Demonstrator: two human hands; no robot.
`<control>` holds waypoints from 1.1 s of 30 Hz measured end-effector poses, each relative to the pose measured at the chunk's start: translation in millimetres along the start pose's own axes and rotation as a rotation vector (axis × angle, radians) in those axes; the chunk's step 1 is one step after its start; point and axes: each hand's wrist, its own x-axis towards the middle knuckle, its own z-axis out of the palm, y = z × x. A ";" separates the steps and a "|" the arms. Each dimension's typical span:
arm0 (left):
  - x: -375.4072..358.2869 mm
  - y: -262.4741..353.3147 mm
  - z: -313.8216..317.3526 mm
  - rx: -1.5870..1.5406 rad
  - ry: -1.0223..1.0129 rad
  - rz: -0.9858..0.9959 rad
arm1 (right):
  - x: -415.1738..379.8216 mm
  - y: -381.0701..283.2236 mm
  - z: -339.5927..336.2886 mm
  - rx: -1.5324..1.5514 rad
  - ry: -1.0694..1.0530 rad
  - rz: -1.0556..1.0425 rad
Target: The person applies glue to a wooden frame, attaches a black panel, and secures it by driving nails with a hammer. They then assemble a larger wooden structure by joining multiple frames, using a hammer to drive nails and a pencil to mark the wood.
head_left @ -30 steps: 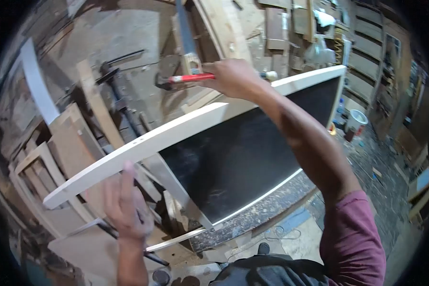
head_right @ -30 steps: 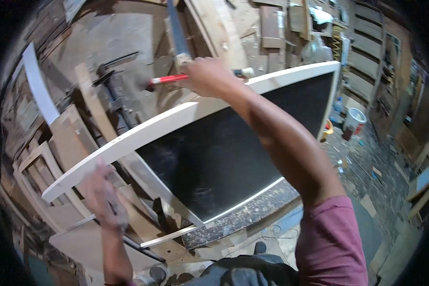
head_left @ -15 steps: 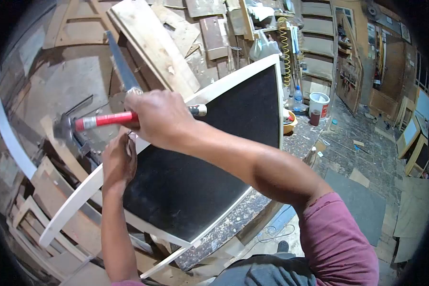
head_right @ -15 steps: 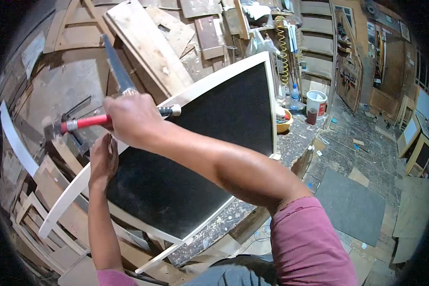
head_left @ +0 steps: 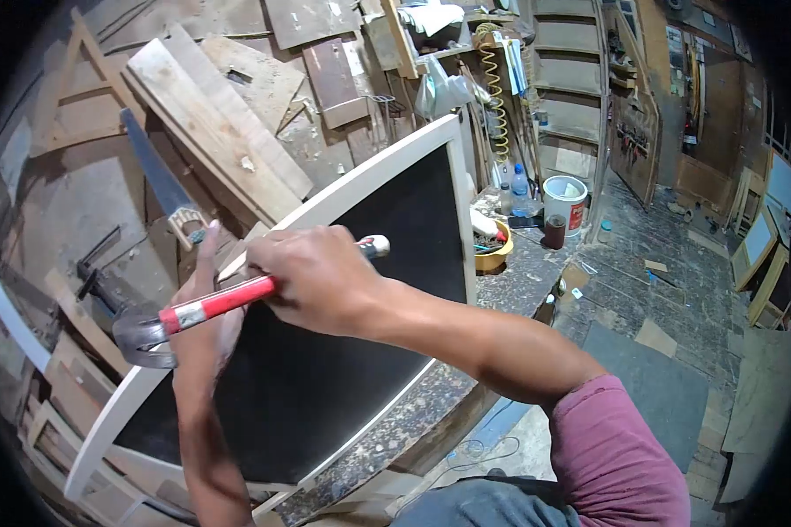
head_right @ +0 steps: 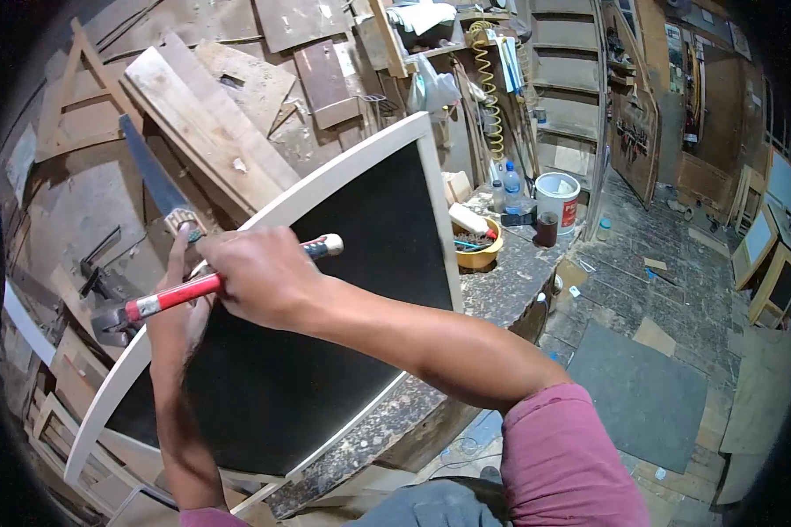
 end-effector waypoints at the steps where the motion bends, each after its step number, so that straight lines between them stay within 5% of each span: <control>1: 2.0 10.4 4.3 -0.110 0.012 -0.027 | -9.2 16.2 -12.7 0.022 0.031 0.007; 6: 21.4 9.5 28.2 0.380 0.002 -0.011 | -72.2 83.2 -90.7 0.168 0.115 0.267; 9: 30.0 5.2 44.7 0.383 0.080 0.020 | -151.6 136.0 -117.6 -0.082 0.221 0.420; 14: 43.0 -11.0 61.7 0.400 0.165 -0.006 | -290.5 188.4 -125.6 -0.096 0.387 1.225; 19: 51.1 -13.1 73.4 0.369 0.200 -0.084 | -419.0 260.1 -95.4 -0.002 0.552 1.590; 23: 68.6 8.9 80.4 0.362 0.045 -0.349 | -496.2 340.9 -75.7 -0.084 0.342 1.523; 25: 74.3 10.4 97.6 0.362 0.185 -0.092 | -496.8 372.6 -69.0 -0.138 0.097 1.536; 28: 96.5 48.0 122.3 0.398 0.158 -0.130 | -485.4 417.5 -56.8 -0.134 -0.131 1.474; 30: 116.2 67.4 145.6 0.377 0.237 -0.068 | -490.6 453.5 -52.0 -0.100 -0.249 1.210; 33: 144.1 119.8 179.5 0.425 0.215 -0.065 | -472.2 494.1 -51.8 -0.075 -0.610 1.222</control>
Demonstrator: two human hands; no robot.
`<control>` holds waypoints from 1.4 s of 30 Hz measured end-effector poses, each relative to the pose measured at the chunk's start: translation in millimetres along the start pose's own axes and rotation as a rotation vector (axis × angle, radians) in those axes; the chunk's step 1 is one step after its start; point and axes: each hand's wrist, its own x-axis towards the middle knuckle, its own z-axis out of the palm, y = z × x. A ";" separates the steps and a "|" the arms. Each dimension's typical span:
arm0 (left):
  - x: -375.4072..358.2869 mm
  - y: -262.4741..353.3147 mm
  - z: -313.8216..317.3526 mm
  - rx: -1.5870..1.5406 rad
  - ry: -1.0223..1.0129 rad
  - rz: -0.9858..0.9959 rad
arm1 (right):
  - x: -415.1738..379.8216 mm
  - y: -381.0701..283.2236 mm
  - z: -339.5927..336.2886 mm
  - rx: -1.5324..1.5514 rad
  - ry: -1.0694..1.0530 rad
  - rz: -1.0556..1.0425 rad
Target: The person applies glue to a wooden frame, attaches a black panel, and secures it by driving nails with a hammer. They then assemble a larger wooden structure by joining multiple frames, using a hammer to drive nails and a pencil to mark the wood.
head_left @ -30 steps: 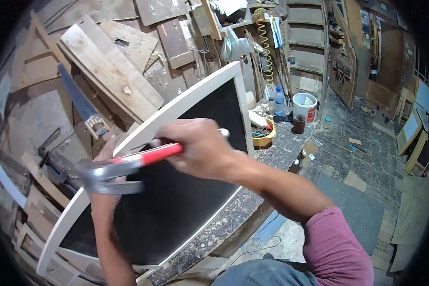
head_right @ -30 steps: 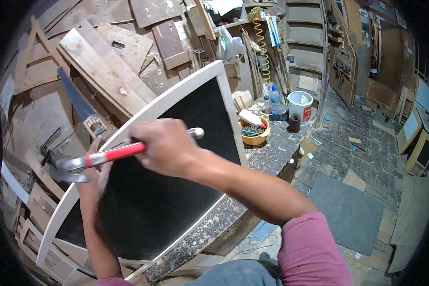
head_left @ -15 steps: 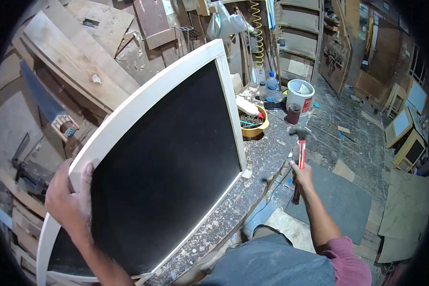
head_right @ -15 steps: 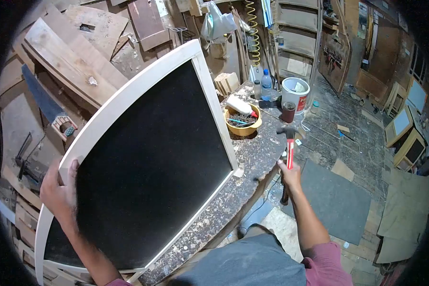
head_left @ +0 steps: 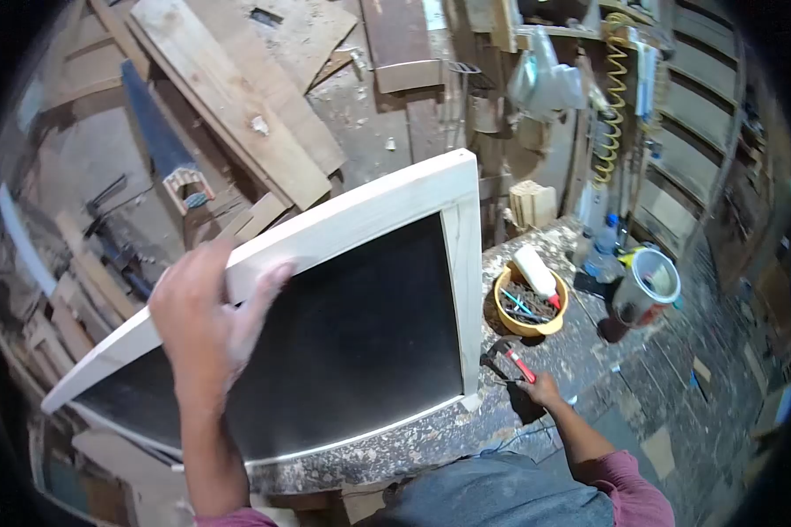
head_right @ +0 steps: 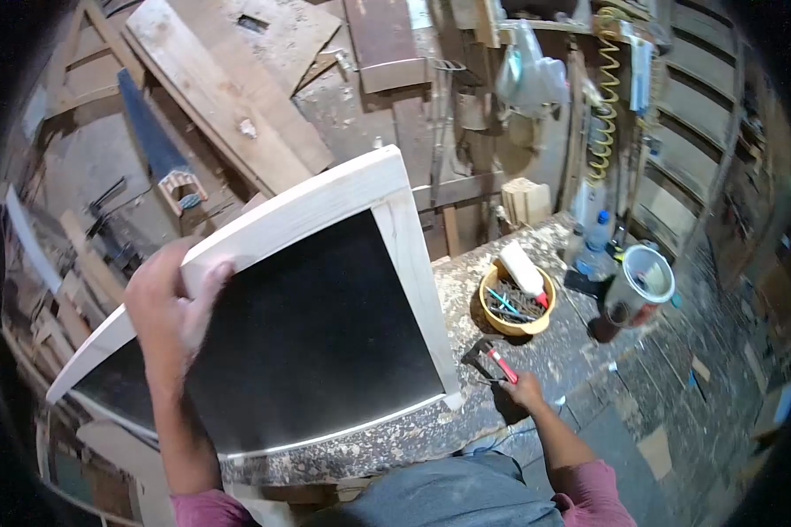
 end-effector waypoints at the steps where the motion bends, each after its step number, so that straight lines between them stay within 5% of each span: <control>1: 6.2 18.7 4.5 -0.021 -0.003 0.012 | 7.2 -9.2 -10.1 -0.055 -0.074 0.012; 9: 35.7 100.7 25.4 0.001 -0.044 0.095 | 48.9 -44.6 -81.3 0.129 0.086 -0.414; 14: 37.5 121.5 26.1 0.029 -0.008 0.107 | 65.4 -62.2 -132.3 0.018 0.257 -0.247; 18: 34.7 125.4 23.5 0.026 0.031 0.093 | 81.7 -39.7 -133.5 -0.064 0.447 -0.323; 24: 31.3 123.6 18.7 0.026 0.031 0.123 | 50.5 -38.8 -115.2 0.014 0.366 -0.272; 28: 30.5 117.5 17.7 -0.004 0.025 0.148 | 29.5 -16.7 -85.5 0.024 0.301 -0.439; 35: 20.3 72.7 0.2 0.005 -0.106 0.090 | 31.1 41.7 -49.6 -0.210 0.129 -0.435; 37: 13.7 53.1 -12.9 0.065 -0.105 0.035 | 20.7 31.4 -50.1 -0.226 0.321 -0.670; 40: -7.6 10.8 -32.9 0.069 -0.131 0.027 | 17.6 15.3 -26.1 -0.104 0.352 -0.710; 42: -23.7 -17.3 -43.7 0.085 -0.109 0.045 | 9.4 3.3 -4.4 0.031 0.178 -0.785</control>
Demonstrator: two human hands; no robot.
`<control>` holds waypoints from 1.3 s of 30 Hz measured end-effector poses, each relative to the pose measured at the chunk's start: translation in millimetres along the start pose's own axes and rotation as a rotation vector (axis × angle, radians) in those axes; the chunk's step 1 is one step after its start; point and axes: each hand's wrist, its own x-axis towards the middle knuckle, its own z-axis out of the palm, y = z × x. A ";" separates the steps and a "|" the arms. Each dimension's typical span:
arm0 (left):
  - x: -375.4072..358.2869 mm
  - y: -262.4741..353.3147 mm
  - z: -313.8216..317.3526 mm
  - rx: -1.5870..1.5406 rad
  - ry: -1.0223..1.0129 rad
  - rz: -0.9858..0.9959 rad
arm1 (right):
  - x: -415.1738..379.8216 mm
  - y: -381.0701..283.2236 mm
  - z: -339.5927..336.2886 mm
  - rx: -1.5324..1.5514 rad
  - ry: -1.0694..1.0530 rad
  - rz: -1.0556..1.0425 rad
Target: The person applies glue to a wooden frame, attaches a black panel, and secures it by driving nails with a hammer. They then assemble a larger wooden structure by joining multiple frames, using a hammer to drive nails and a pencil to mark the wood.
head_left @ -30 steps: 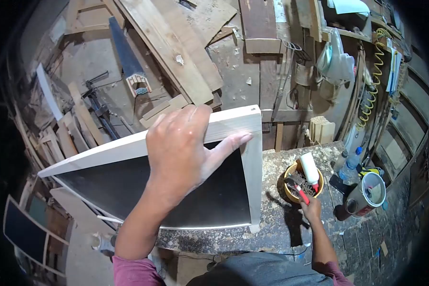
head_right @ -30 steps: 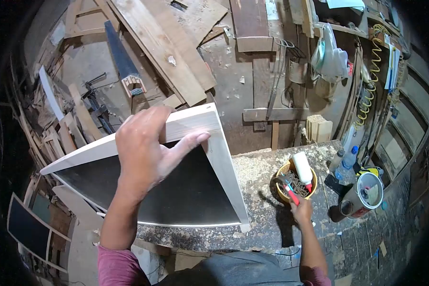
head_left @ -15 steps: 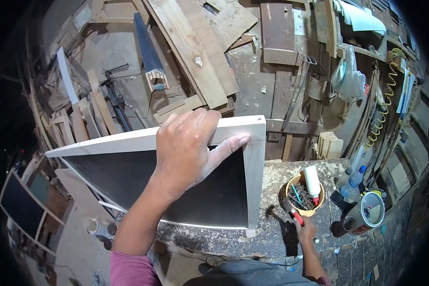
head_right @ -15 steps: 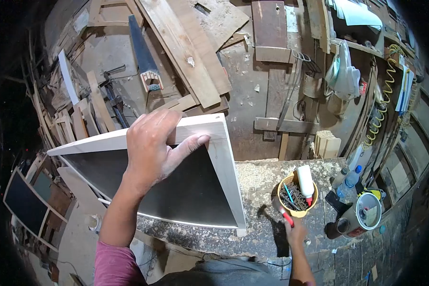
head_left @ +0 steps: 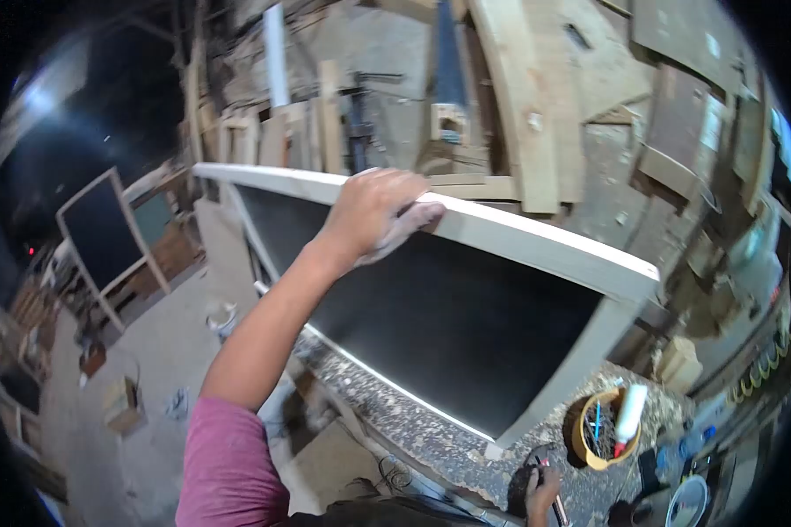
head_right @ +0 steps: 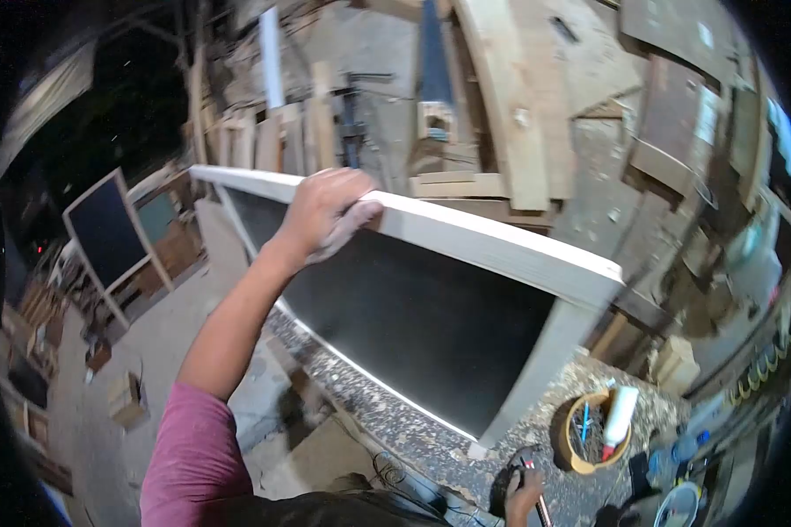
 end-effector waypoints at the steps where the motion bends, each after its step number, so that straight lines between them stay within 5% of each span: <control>1: -9.0 -10.2 -4.8 0.008 0.039 0.017 | 1.5 -10.1 10.1 0.168 -0.080 -0.008; 5: -44.8 -49.5 -29.1 0.057 0.080 -0.060 | -6.6 -72.8 60.8 0.232 -0.235 -0.383; 9: -85.3 -94.5 -62.1 0.113 0.084 -0.036 | -25.2 -148.9 126.8 0.607 -0.676 -0.010; 11: -108.5 -121.3 -81.8 0.091 0.071 0.011 | -27.6 -186.9 156.2 0.641 -0.729 -0.072; 13: -133.0 -150.4 -103.7 0.117 0.049 0.008 | -28.7 -230.2 187.2 0.730 -0.989 0.396; 15: -158.2 -175.3 -121.5 0.102 0.034 0.086 | -26.9 -282.4 212.9 0.988 -1.007 0.761; 19: -194.1 -204.6 -149.7 0.074 -0.077 0.103 | -21.5 -334.0 286.6 1.465 -0.995 1.198; 21: -203.7 -208.7 -162.9 0.094 -0.115 0.106 | -21.3 -342.8 327.4 1.571 -1.012 1.196; 23: -210.7 -217.4 -172.7 0.139 -0.217 0.126 | -20.0 -367.5 352.8 1.474 -0.716 1.429; 29: -224.2 -234.9 -169.3 0.088 -0.094 0.196 | -11.0 -383.9 397.2 1.466 -0.632 1.329; 32: -223.5 -244.0 -165.0 0.062 -0.070 0.190 | -8.8 -354.3 444.9 1.738 -0.202 1.516; 35: -220.2 -269.0 -168.7 0.058 -0.027 0.182 | -18.8 -286.6 511.3 1.925 -0.199 1.403; 36: -218.0 -279.8 -178.4 0.060 -0.054 0.182 | -35.8 -215.0 565.6 2.108 -0.312 1.281; 39: -203.5 -317.3 -210.4 0.087 -0.078 0.168 | 5.7 -340.6 501.1 1.849 0.006 1.306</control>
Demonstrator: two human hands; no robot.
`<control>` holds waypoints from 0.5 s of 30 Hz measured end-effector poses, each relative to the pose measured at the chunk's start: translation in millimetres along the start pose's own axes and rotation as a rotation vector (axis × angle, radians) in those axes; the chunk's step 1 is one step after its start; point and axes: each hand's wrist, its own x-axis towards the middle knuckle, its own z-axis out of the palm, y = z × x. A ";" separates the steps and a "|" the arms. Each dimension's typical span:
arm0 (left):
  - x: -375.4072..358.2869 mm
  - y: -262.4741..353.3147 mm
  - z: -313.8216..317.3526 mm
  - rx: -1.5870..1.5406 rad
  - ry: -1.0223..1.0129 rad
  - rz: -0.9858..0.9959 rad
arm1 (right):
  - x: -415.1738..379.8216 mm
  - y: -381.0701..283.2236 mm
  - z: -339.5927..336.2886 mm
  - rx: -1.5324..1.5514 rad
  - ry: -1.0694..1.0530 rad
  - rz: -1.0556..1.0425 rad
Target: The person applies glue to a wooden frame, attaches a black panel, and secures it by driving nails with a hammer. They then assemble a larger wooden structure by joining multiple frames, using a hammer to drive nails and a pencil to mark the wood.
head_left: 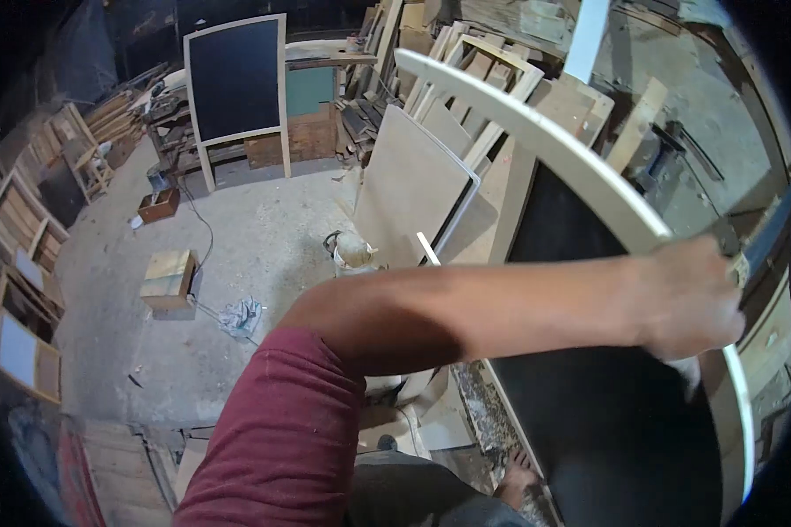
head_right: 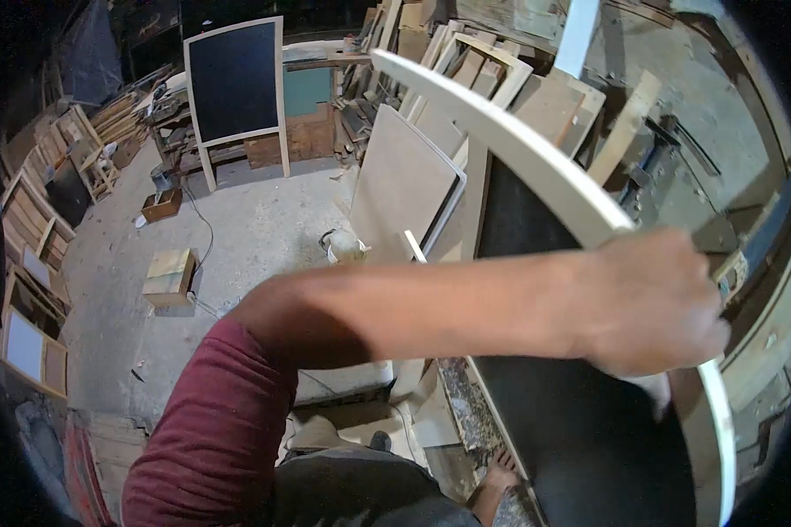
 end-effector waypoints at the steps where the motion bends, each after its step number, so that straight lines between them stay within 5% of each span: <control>1: 1.8 -16.2 -10.8 0.043 0.034 -0.007 | -31.7 11.0 43.4 -0.021 0.018 -0.057; 7: -34.0 -108.0 -115.8 0.248 0.082 -0.141 | -199.9 87.7 271.9 -0.088 -0.025 -0.236; 10: -74.1 -149.4 -157.1 0.294 0.143 -0.261 | -158.4 106.3 302.7 -0.340 -0.326 -0.345; 11: -94.1 -160.3 -170.2 0.293 0.173 -0.307 | -196.7 140.6 350.1 -0.277 -0.195 -0.461; 12: -120.1 -167.1 -181.0 0.286 0.213 -0.359 | -133.2 127.1 340.3 -0.081 -0.453 -0.217; 15: -211.9 -195.1 -221.4 0.268 0.303 -0.543 | -64.0 162.7 384.0 0.009 -0.695 0.062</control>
